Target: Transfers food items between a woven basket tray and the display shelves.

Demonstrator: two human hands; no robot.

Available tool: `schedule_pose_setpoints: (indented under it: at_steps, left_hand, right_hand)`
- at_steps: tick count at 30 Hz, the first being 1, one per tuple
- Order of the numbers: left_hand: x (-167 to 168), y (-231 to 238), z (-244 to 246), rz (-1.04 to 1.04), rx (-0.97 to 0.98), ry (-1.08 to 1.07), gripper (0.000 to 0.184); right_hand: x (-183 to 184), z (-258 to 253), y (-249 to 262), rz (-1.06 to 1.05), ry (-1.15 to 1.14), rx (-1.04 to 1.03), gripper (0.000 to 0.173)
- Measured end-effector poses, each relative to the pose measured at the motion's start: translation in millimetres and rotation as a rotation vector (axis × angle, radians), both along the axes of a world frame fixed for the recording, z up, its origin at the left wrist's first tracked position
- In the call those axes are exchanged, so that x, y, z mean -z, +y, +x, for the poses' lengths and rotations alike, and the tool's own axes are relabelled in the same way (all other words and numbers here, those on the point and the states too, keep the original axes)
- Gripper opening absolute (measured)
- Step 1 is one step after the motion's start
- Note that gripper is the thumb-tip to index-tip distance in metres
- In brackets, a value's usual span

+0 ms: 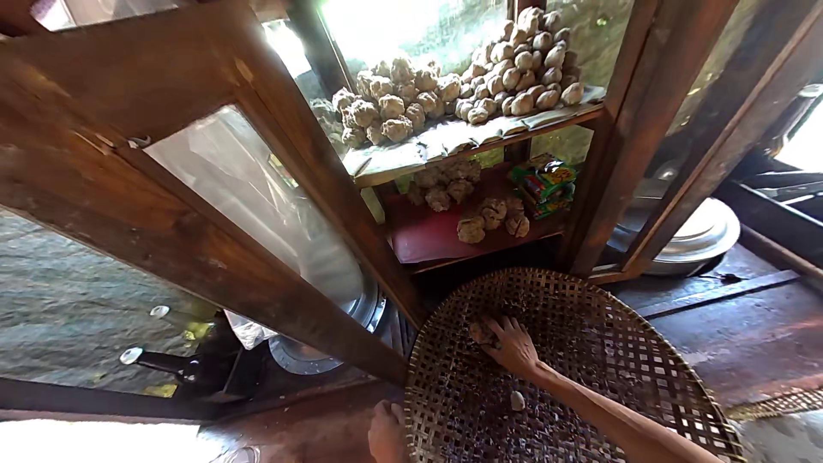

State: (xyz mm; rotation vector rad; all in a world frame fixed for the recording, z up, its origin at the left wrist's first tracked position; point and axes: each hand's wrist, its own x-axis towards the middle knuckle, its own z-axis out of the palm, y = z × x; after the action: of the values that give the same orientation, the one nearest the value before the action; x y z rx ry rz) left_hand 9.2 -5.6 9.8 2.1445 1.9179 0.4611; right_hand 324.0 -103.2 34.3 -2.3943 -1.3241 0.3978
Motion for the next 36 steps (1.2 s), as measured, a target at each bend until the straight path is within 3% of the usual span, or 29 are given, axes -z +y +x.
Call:
schedule_pose_setpoints:
  at_steps: [19,25,29,32,36]
  left_hand:
    - [5,0,-1,0.057,0.002,-0.004,0.030]
    - [10,0,-2,0.088,0.007,-0.013,0.029]
    - [4,1,-3,0.049,0.024,-0.031,0.032]
    - [-1,1,-2,0.027,0.030,-0.041,0.033]
    - [-6,2,-4,-0.042,0.037,-0.025,0.034]
  right_hand:
    - [-6,-1,2,-0.093,0.035,0.007,0.074]
    - [-17,6,0,-0.116,0.147,0.020,0.070]
    - [-54,-2,-2,-0.061,0.422,0.150,0.076]
    - [-100,-11,3,0.188,0.611,0.079,0.077]
    - [-195,-8,47,0.457,0.467,-0.063,0.079]
